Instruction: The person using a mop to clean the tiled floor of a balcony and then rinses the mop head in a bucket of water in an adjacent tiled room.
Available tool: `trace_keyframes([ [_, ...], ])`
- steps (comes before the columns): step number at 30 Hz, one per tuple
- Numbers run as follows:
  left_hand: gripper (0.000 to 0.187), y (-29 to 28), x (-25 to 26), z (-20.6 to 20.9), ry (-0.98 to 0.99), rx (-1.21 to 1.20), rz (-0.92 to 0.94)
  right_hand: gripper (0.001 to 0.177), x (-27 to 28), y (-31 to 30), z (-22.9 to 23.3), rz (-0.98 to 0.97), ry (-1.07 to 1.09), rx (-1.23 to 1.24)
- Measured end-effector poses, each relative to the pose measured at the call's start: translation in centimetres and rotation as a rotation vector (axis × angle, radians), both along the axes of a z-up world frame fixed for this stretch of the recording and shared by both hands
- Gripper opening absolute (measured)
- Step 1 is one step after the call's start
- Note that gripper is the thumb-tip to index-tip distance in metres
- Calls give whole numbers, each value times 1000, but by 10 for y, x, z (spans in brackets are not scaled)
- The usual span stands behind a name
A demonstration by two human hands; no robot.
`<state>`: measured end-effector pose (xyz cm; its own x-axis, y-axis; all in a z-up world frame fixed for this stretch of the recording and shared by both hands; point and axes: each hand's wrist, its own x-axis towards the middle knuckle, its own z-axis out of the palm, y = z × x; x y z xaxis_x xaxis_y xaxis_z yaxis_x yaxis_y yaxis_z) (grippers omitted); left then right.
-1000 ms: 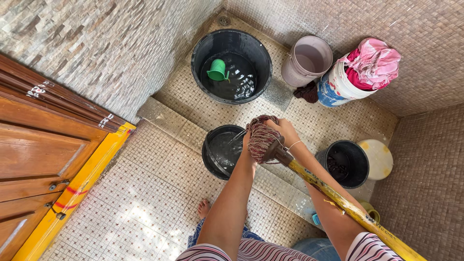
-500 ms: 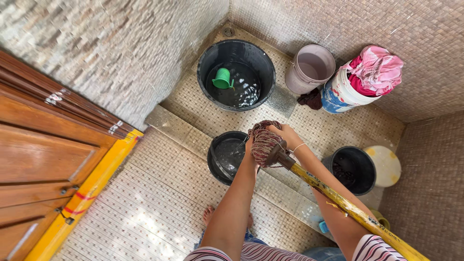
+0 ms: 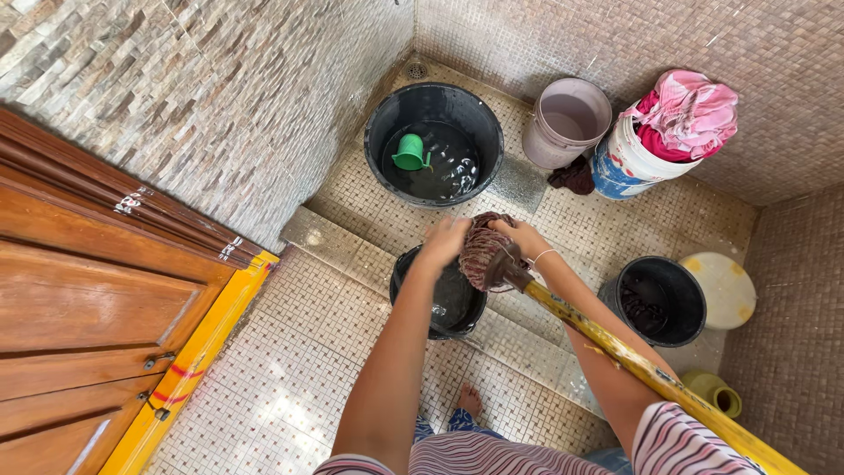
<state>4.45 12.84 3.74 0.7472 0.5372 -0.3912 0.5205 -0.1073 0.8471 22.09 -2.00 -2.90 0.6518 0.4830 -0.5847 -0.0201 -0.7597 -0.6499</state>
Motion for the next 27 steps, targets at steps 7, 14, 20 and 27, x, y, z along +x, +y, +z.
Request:
trace_keyframes([
  [7, 78, -87, -25, 104, -304, 521, -643, 59, 31, -8, -55, 270, -168, -101],
  [14, 59, -128, -29, 93, -500, 613, -687, 54, 22, -19, -41, 393, -229, -225],
  [20, 34, -135, -35, 67, -567, 486, -612, 81, 26, -2, -49, 287, -178, -369],
  [27, 36, -128, -7, 63, -570, 410, -510, 68, 1, -28, 62, 147, 4, -95],
])
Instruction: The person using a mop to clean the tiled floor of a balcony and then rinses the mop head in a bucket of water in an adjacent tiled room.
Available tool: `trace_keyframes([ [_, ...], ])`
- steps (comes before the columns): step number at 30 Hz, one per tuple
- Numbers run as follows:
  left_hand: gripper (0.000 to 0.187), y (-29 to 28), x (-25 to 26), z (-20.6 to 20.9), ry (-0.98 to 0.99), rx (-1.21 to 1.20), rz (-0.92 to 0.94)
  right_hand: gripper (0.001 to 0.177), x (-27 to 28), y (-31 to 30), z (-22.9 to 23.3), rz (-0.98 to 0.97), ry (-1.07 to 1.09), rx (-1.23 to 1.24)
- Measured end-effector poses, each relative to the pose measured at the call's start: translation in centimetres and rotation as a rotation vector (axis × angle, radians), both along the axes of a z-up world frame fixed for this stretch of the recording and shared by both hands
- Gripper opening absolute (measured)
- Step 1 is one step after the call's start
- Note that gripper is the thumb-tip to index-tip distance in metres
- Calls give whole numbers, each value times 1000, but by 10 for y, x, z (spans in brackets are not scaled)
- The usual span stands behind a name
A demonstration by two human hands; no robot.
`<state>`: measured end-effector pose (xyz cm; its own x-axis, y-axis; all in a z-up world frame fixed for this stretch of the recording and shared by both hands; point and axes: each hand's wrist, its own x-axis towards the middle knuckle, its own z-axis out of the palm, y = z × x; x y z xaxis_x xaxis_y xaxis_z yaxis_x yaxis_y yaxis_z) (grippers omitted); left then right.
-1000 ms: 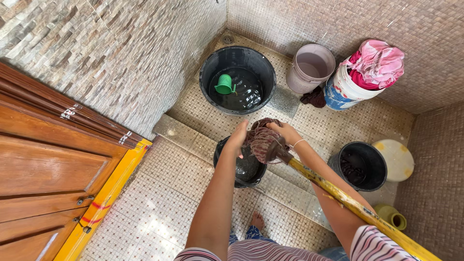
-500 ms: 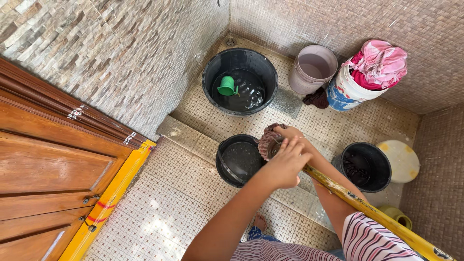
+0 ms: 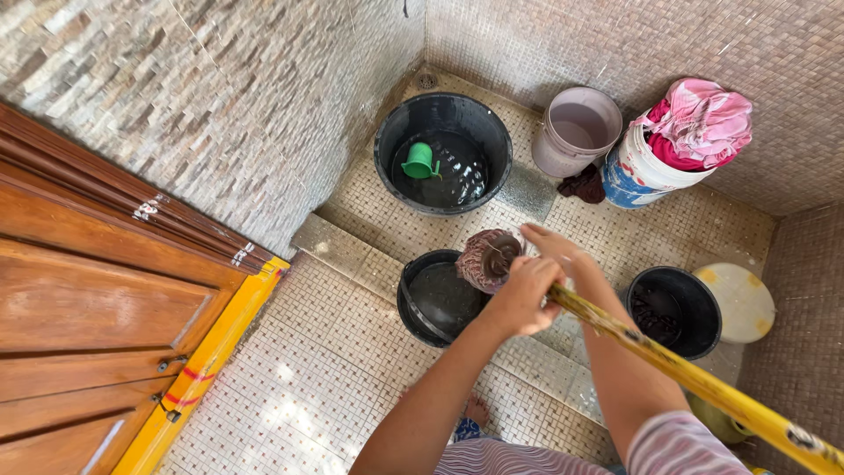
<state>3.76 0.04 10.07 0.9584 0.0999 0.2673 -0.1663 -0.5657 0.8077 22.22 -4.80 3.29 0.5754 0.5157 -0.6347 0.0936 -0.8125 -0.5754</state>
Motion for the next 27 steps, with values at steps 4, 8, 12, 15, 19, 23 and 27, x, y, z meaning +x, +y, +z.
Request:
trace_keyframes([
  [4, 38, 23, 3, -21, -195, -45, 76, 71, 6, -51, 45, -111, 155, 506],
  [8, 31, 33, 14, -58, -205, -90, 176, 75, -14, -91, 98, 121, 307, 737],
  [12, 29, 47, 23, -95, -220, -170, 289, 81, -45, -85, 141, 333, 343, 758],
  [15, 28, 58, 30, -124, -173, -215, 326, 61, -63, -81, 160, 329, 2, 683],
  [19, 25, 63, 28, -159, -159, -168, 372, 26, -72, -56, 134, 46, -170, 660],
  [23, 26, 60, 21, -187, -169, -106, 440, 28, -64, -37, 106, -182, 23, 705],
  [27, 21, 60, 20, -196, 31, -170, 480, 29, -65, -31, 94, -267, 29, 695],
])
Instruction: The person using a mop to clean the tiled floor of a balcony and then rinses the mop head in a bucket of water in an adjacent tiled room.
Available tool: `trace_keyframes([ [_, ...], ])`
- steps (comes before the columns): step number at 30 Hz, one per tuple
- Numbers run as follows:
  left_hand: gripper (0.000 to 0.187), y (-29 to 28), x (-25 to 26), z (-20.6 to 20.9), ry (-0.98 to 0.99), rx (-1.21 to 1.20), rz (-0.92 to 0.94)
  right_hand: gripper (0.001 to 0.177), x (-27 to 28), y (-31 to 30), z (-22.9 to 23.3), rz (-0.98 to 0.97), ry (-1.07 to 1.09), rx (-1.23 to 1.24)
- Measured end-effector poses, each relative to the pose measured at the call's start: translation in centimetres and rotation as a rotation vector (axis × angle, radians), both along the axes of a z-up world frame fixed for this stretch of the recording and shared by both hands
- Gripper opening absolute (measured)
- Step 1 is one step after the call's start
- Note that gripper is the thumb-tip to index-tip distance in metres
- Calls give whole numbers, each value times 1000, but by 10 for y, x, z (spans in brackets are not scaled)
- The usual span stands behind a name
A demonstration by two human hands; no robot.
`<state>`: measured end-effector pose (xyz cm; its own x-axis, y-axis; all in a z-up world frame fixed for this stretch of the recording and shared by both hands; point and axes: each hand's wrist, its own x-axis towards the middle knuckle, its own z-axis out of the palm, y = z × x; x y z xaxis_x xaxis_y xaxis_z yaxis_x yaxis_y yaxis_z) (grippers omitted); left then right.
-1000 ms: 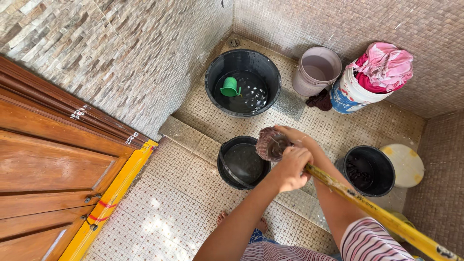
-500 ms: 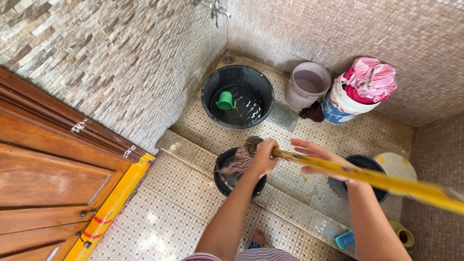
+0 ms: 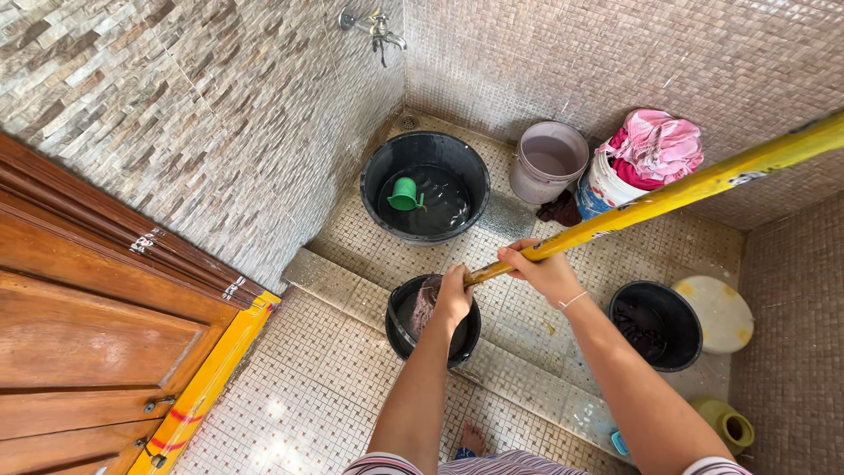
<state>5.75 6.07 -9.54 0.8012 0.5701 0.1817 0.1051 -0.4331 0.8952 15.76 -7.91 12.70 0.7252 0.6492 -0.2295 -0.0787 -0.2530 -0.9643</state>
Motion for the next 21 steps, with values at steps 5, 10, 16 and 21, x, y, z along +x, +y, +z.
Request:
trace_keyframes([
  [5, 55, 0, -3, 69, 206, 34, -116, 27, -10, 1, -17, -85, 33, 82],
  [10, 102, -4, -28, 149, 193, 282, -274, 26, -10, 2, -47, -147, 86, 119],
  [16, 79, -13, -31, 215, -70, 226, -381, 22, 10, 5, -112, -109, -21, 214],
  [21, 72, -29, -32, 270, -156, 183, -300, 26, 12, 20, -155, -48, 166, 617],
])
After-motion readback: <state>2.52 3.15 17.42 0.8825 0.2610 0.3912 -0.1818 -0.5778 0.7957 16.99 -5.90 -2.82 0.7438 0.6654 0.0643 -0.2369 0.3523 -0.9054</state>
